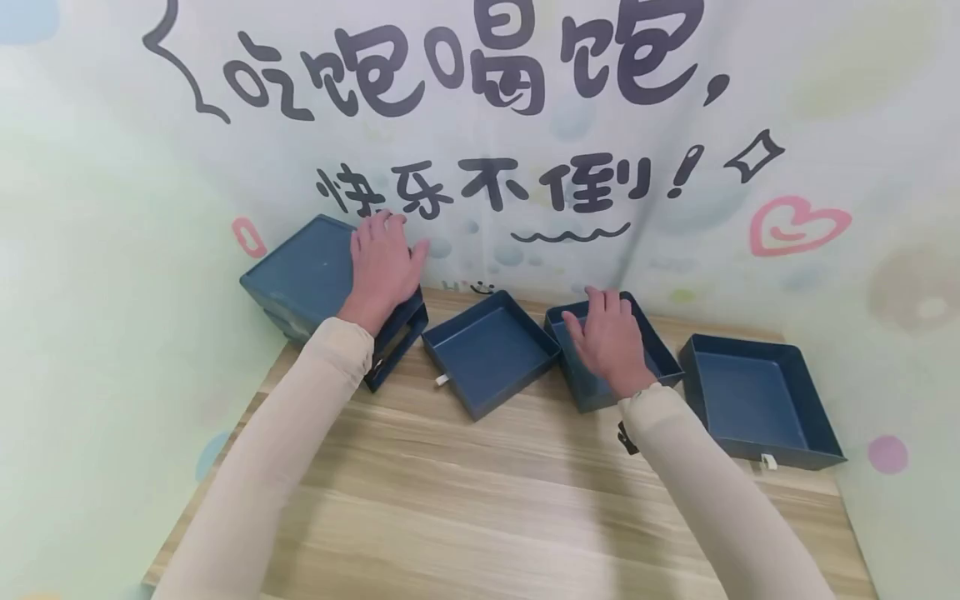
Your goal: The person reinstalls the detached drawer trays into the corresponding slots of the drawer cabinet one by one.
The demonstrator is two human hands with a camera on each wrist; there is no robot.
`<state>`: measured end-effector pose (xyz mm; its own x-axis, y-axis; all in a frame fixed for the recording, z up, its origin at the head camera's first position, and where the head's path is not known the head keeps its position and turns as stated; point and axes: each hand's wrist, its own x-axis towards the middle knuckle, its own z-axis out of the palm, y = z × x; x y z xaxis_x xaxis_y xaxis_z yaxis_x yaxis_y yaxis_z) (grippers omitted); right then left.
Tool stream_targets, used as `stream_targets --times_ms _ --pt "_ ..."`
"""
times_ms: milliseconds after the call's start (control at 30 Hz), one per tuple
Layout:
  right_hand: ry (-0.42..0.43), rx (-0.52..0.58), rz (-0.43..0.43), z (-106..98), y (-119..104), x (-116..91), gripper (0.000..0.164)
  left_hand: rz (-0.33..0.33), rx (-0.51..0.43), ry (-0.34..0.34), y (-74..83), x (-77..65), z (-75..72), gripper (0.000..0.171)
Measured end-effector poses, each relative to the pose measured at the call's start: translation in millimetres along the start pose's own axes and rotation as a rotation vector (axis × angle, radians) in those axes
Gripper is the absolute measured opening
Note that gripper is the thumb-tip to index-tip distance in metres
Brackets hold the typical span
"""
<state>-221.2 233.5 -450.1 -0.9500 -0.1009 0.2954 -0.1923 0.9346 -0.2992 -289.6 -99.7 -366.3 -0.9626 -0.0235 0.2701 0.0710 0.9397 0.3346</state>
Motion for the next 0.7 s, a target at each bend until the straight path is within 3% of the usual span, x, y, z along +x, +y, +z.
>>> stream_targets --times_ms 133,367,700 --pt "-0.021 0.071 0.059 7.4 -10.8 -4.1 0.061 -0.038 0.004 -0.018 -9.5 0.3 -8.7 0.059" --pt "-0.081 0.147 0.064 21.9 -27.2 -14.7 0.068 -0.089 -0.004 -0.040 -28.0 -1.3 -25.9 0.062" --pt "-0.177 0.215 0.060 37.4 -40.8 -33.8 0.076 -0.170 -0.044 -0.020 -56.2 -7.2 -32.3 0.070"
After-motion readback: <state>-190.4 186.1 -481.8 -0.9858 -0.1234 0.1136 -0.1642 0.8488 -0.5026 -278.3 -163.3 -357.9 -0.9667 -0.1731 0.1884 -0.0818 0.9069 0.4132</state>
